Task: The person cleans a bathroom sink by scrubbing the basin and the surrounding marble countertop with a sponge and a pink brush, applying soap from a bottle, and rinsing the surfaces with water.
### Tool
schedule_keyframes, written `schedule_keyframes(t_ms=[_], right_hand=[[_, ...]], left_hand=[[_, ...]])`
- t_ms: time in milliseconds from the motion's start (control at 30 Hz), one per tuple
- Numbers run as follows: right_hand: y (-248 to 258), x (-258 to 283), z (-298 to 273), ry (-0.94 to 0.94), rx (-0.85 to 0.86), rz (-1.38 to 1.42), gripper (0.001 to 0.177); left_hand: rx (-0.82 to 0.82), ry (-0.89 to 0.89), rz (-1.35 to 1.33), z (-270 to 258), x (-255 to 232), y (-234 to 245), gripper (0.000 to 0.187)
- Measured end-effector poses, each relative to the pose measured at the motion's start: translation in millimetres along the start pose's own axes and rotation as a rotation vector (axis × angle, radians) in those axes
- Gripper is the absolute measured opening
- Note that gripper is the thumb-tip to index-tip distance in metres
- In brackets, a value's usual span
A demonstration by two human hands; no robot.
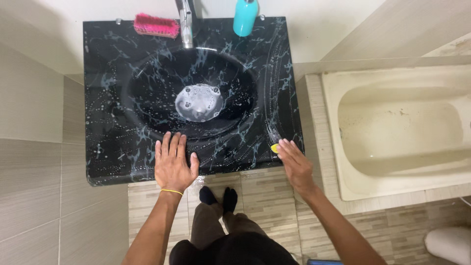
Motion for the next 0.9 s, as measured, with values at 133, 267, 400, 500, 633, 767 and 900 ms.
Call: schedule_keyframes(t_ms=[133, 267, 400, 500, 633, 767, 900], right_hand=[[-15.8, 18.1, 22.4, -0.080, 0.250, -0.334, 0.055], [-28.1, 3.5, 89.7, -0.079, 0.320, -0.300, 0.063], [-61.8, -54.9, 182.3, -0.084, 0.380, -0.299, 0.070], [-96.7, -103.1, 260.5, -0.181, 0.290, -0.333, 0.073], [-108.8, -120.9, 299.3, -0.196, 0.131, -0.318, 0.065], [-116.1, -117.2, 290.4, -0.366, 0.127, -0.187, 0.049], [-91.4, -131.0, 279.9, -0.137, 0.199, -0.338, 0.056]], left_hand=[[0.007, 0.009, -0.007, -1.2, 1.2, 0.1, 0.059], [-0.011, -0.004, -0.012, -0.6, 2.2, -1.2, 0.059], [-0.021, 0.016, -0.028, 1.6, 3.2, -1.2, 0.059], [-0.021, 0.009, -0.038, 2.7, 2.8, 0.0, 0.059], [-0.010, 0.021, -0.037, 6.9, 4.9, 2.2, 0.061], [0.007, 0.022, -0.044, 5.1, 5.8, 1.2, 0.063], [0.015, 0.028, -0.057, -2.6, 6.1, 1.3, 0.064]])
Point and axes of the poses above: each hand's wrist, its own z-axis towards the middle knuckle, its own y-axis out of the back of the hand, x = y × z, the point moved 1 cm from there along z, towards the middle knuckle, and after that the axes turned 3 degrees about y, right-handed, at the moved point
